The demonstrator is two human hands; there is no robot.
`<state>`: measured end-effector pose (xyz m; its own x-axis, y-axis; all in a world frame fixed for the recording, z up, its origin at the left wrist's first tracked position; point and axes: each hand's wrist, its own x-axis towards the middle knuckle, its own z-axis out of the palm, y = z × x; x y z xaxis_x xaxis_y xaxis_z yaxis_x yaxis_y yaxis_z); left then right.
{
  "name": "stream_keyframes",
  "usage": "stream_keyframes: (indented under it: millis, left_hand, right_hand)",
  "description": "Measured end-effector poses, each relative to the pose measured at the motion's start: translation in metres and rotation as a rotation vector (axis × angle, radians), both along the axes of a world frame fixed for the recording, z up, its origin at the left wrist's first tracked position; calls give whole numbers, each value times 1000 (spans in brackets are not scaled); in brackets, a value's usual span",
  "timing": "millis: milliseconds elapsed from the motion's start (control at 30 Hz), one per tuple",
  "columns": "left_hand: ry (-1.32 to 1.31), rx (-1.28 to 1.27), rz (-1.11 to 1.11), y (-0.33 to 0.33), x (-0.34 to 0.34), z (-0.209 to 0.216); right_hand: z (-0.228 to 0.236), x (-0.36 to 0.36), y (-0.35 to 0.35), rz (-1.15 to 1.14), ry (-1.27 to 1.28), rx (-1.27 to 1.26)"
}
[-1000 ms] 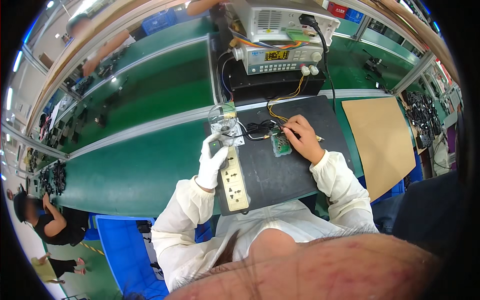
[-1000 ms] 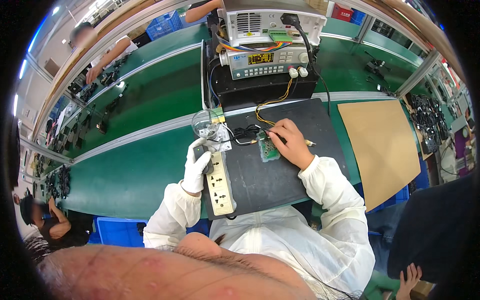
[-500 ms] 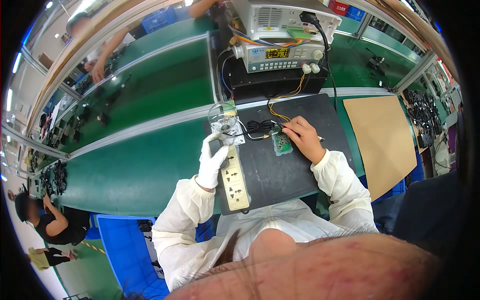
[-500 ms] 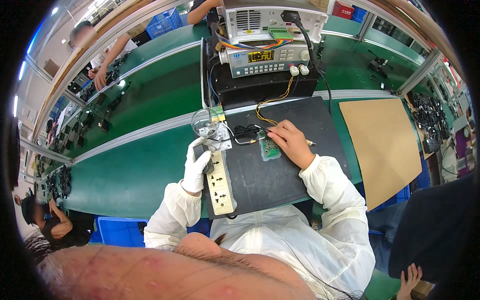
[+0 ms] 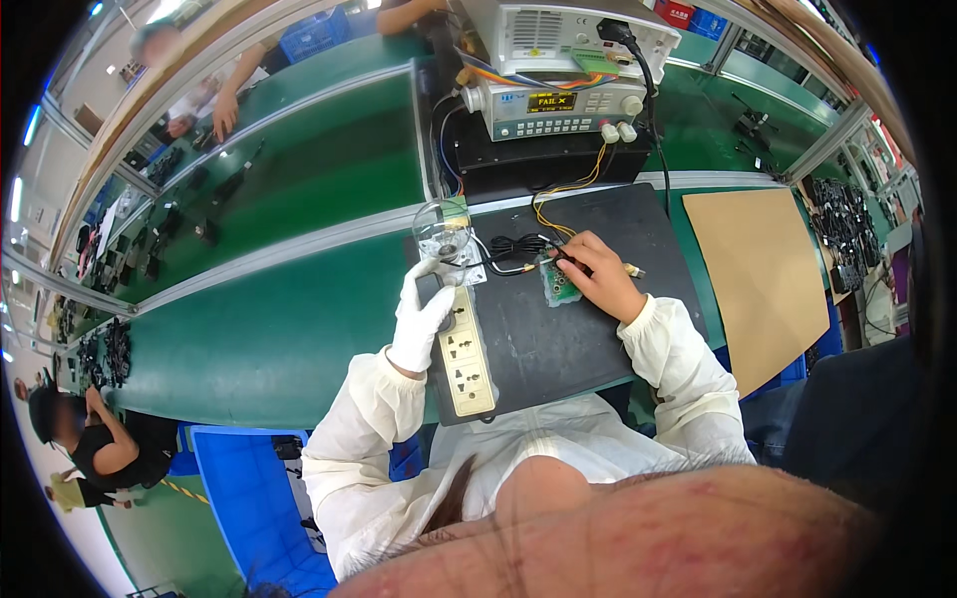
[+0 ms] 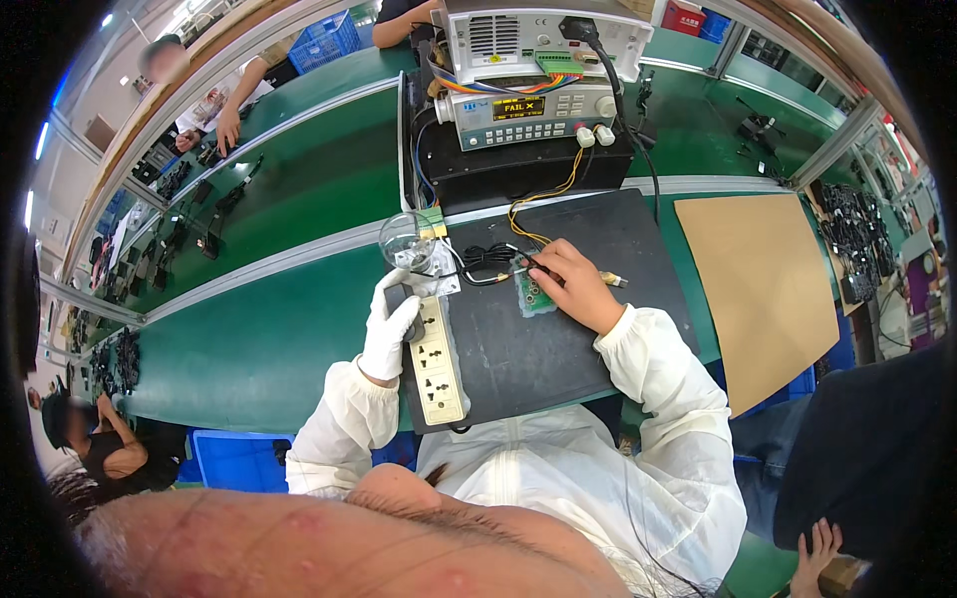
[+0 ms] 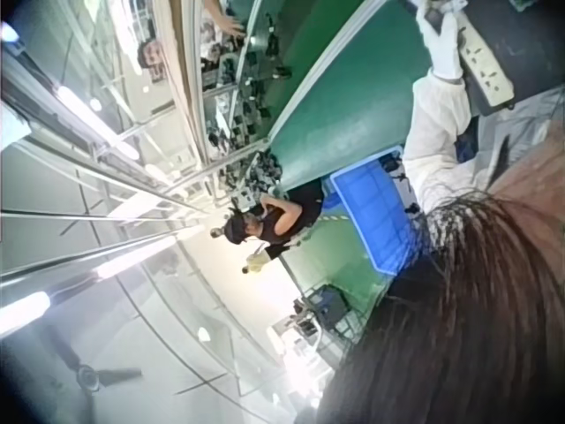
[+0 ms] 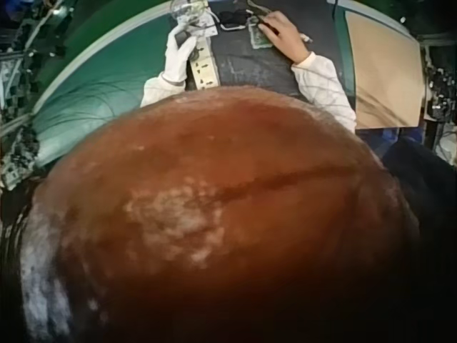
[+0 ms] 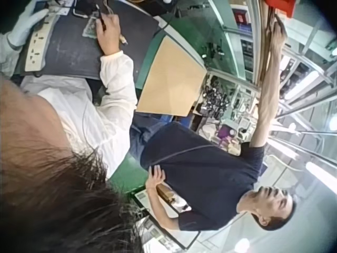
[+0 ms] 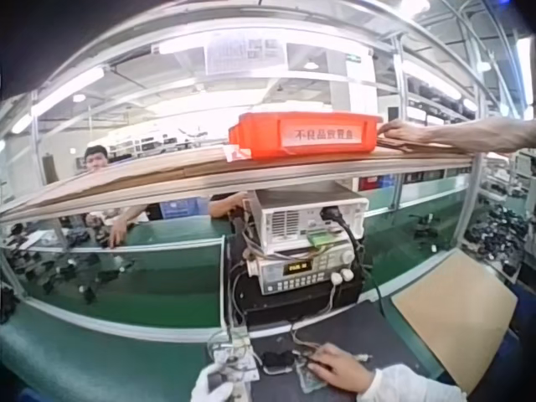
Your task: Testing electronic circuit boards by connecting them to a testing rig and verifying their functionality.
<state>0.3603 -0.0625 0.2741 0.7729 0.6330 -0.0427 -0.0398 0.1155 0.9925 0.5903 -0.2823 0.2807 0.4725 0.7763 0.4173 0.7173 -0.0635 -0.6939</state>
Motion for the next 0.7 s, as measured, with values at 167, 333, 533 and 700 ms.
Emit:
stream_keyframes:
  millis: [167, 333, 533, 700]
  left_hand:
    - [36, -28, -28, 1, 1, 4]
    - [65, 75, -130, 12, 3, 6]
    - [75, 93, -143, 15, 5, 4]
    - [44, 99, -175, 15, 4, 0]
  right_hand:
    - [-7, 3, 0, -27, -29, 14]
    - [-8, 3, 1, -80, 57, -37]
    - [-14, 3, 2, -76, 104, -11]
    - [-9, 1, -1, -67, 90, -10]
